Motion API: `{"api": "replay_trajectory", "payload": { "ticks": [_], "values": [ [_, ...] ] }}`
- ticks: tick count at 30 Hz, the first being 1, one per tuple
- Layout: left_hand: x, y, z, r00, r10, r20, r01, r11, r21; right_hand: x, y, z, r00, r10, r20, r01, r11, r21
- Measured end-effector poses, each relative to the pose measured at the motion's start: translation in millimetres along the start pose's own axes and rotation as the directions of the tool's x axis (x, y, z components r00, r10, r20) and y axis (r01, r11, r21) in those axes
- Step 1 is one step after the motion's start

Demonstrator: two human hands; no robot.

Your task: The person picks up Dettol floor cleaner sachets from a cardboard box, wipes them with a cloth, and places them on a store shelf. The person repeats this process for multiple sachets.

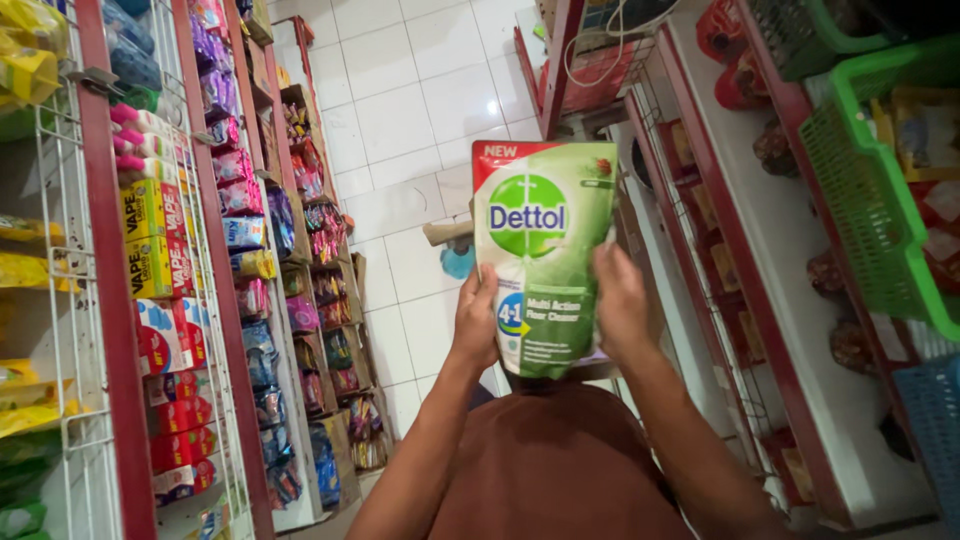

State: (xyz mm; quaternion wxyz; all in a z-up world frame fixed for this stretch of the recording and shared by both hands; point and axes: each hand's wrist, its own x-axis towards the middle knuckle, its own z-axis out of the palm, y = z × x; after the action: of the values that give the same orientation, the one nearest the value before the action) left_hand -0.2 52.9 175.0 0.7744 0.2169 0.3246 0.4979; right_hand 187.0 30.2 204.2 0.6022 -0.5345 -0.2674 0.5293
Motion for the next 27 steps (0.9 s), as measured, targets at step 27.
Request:
{"api": "replay_trajectory", "payload": {
  "ticks": [27],
  "values": [
    [-20.8,-19.0,10.7,0.999,-0.024,-0.037,0.021,0.994,-0.103,13.3,-44.9,94.5,0.679,-0.365,0.637,0.715,0.134,-0.686]
  ]
}}
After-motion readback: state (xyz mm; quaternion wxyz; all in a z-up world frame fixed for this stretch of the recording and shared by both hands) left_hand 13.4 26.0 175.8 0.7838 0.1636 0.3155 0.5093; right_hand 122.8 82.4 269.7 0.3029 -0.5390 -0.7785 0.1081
